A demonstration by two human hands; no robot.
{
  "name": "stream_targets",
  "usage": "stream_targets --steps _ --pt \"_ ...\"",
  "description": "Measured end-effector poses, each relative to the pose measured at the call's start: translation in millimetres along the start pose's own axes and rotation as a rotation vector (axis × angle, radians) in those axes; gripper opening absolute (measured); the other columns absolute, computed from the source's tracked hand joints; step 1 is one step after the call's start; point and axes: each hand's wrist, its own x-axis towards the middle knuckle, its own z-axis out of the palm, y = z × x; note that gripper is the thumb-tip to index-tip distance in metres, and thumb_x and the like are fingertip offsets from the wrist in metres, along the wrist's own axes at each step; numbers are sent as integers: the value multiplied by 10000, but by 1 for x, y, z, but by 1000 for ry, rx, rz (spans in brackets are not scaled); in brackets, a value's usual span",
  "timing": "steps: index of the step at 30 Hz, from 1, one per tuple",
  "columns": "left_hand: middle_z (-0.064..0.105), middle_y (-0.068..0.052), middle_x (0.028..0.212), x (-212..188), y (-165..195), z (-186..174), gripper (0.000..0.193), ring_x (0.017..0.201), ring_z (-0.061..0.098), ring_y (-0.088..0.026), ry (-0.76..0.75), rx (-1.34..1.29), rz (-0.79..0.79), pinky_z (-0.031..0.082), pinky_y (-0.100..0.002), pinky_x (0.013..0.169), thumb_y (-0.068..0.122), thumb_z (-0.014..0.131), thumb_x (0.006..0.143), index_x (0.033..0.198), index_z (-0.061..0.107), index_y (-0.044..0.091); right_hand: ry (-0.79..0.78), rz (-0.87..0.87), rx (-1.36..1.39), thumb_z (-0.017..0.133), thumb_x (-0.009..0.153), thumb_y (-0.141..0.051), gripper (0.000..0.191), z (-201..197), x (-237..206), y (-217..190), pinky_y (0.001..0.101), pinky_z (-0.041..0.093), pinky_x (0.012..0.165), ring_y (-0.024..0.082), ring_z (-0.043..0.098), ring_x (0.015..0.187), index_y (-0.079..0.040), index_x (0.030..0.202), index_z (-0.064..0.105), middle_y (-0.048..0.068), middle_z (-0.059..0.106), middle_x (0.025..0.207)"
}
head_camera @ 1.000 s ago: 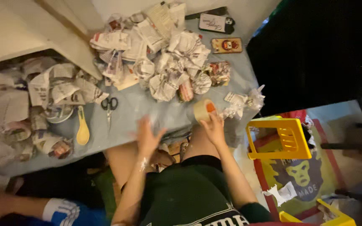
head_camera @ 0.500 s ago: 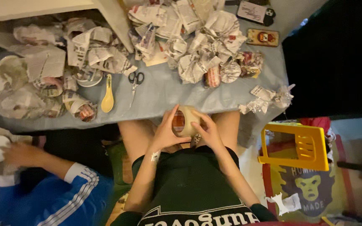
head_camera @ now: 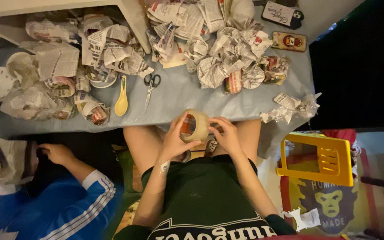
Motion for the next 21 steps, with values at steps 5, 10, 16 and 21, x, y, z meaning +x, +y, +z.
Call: stream_targets --steps 5,10,16,21 --pt "475 -219 1500 1 -13 -2 1136 1374 498 -412 -31 122 -15 457 -469 1091 419 948 643 1580 361 156 -188 144 161 774 827 -67 424 10 8 26 258 554 656 94 644 747 -43 1213 602 12 604 1075" --pt "470 -220 1480 7 -25 4 1151 1350 506 -397 -67 112 -139 458 -459 1068 447 935 617 1574 368 152 -255 98 120 841 869 -123 334 18 15 52 253 509 679 91 578 751 -58 1111 621 37 586 1023" --pt "540 -193 1438 18 -44 14 1103 1351 546 -353 -59 -5 -216 459 -424 1101 497 904 659 1571 405 126 -160 -89 38 871 798 -104 458 26 23 42 270 516 684 130 550 840 -96 1107 534 53 513 1196" --pt "347 -272 1590 26 -62 19 1037 1488 376 -417 -65 31 -28 390 -457 1154 473 906 740 1557 439 39 -203 88 99 889 757 -93 582 23 31 38 285 527 659 141 536 804 -104 1152 462 48 471 1127"
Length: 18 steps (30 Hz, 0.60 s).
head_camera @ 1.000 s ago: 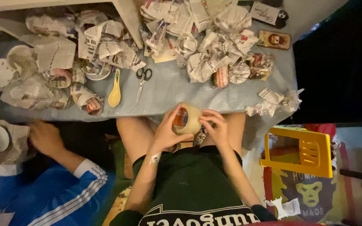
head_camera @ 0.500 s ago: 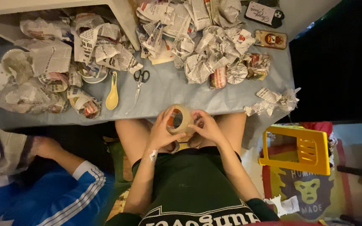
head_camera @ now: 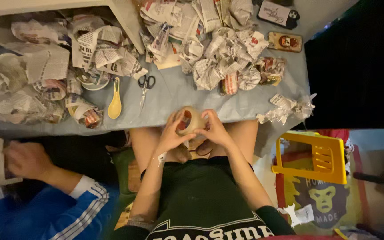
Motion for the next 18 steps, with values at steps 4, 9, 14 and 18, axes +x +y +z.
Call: stream_targets --steps 4,9,14,18 --pt "137 -252 1711 -4 -4 6 765 1476 423 -370 -104 -51 -92 414 -436 1147 486 841 782 1382 644 54 8 120 50 891 809 -104 572 2 -6 6 293 531 688 141 568 819 -108 1185 460 79 524 1025" --pt "113 -250 1706 -9 -6 11 643 1456 446 -380 -57 -74 -44 428 -421 1134 422 824 822 1273 672 -10 61 6 -1 854 859 -120 550 13 -17 -11 305 571 810 177 624 956 -82 1249 468 101 572 1118" --pt "105 -260 1709 -10 -12 12 579 1465 442 -374 -77 -107 -12 432 -401 1141 294 828 791 1251 683 -27 159 -342 -345 948 640 -220 882 15 -14 -44 499 403 1009 414 482 1190 -15 1334 442 241 517 1289" --pt "79 -288 1687 -14 -20 12 530 1493 374 -410 -107 -129 42 402 -415 1150 214 849 762 1201 706 -47 140 -256 -366 955 619 -277 862 15 -2 -55 484 392 1048 388 518 1204 -61 1320 503 167 561 1285"
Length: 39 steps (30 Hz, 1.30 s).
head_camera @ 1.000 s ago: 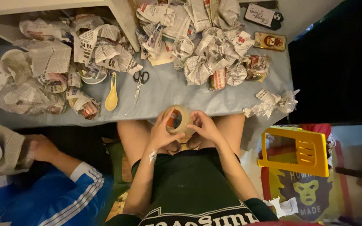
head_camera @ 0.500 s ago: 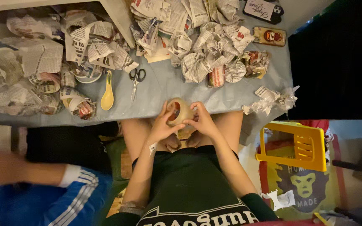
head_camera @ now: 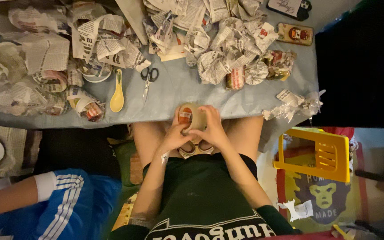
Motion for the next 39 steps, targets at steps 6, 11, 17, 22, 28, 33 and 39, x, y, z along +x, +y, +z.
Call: stream_targets --steps 6,11,17,22,28,33,39 --pt "21 -302 1698 -6 -17 6 451 1504 370 -410 12 62 -32 401 -410 1162 219 859 757 1116 743 -27 -16 31 -7 957 628 -280 836 13 -11 6 488 427 1006 410 521 1147 -54 1293 503 182 561 1242" --pt "11 -312 1701 -8 -20 7 516 1518 342 -406 -7 36 -74 395 -413 1156 254 854 785 1197 716 -24 -42 68 2 957 663 -264 789 23 -16 20 466 458 936 383 544 1061 -42 1274 510 170 590 1154" --pt "122 -346 1672 1 -17 -7 553 1537 325 -367 -73 -40 -63 448 -392 1048 380 869 749 1125 736 -4 -100 376 244 789 912 -167 625 7 -12 31 352 547 734 239 617 780 -93 1477 534 114 647 908" --pt "155 -359 1666 -4 -24 -7 519 1577 261 -426 -29 53 84 340 -423 1205 372 920 755 1049 781 -33 39 232 218 778 861 -112 216 -3 -10 17 339 592 719 219 690 839 -92 1076 778 90 683 1009" --pt "83 -358 1674 -11 -18 -12 497 1518 333 -406 -61 89 3 375 -423 1170 390 929 710 901 770 -40 17 89 108 762 878 -97 131 -4 -8 -4 389 571 836 297 685 988 -64 1003 743 94 699 1044" --pt "188 -275 1684 -13 2 -11 524 1447 464 -387 45 11 -29 446 -421 1115 446 887 710 986 761 19 -44 30 -126 661 905 -55 118 6 -6 2 448 508 889 388 598 1032 -35 1018 633 159 596 1052" --pt "602 -124 1432 -3 18 -4 366 1411 428 -420 228 326 113 375 -539 1136 383 904 720 925 815 94 42 25 61 542 991 8 72 11 -15 36 410 483 959 377 567 1061 -11 1058 520 184 552 1141"
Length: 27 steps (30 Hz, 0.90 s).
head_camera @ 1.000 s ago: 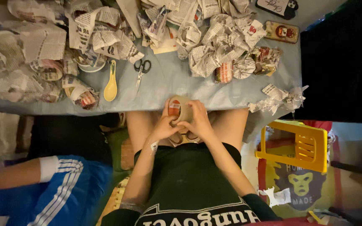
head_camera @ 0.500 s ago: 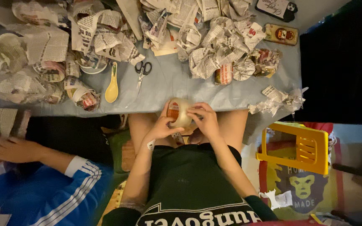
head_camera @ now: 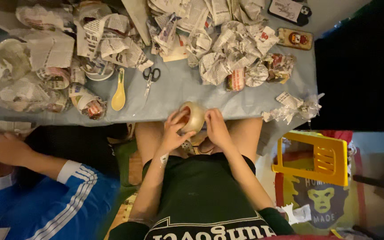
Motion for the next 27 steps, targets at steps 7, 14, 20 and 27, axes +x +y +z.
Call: stream_targets --steps 7,14,20,27 --pt "755 -102 1089 1 -9 -3 395 1483 440 -369 -111 -228 -5 414 -483 1155 355 886 781 1011 765 57 56 266 379 603 989 -14 245 4 -17 23 278 534 822 138 646 930 -55 1223 543 66 674 1112" --pt "751 -106 1175 -5 -22 1 369 1533 319 -357 -165 -329 -32 331 -470 1191 282 882 785 1026 775 25 0 255 380 721 947 -37 274 -2 -4 18 249 561 769 92 676 875 -70 1211 656 8 737 987" --pt "734 -120 1230 -3 -20 -8 368 1532 342 -335 -189 -376 -60 342 -454 1185 273 853 829 1089 773 24 -18 297 226 683 925 -15 315 -5 4 0 261 519 665 142 686 797 -81 1231 655 53 713 959" --pt "650 -193 1369 1 -32 -3 338 1399 504 -304 -50 -424 -117 405 -401 1133 252 807 892 1125 753 12 -33 334 389 622 1006 -24 259 8 -18 13 246 529 748 90 649 906 -59 1262 606 49 666 988"
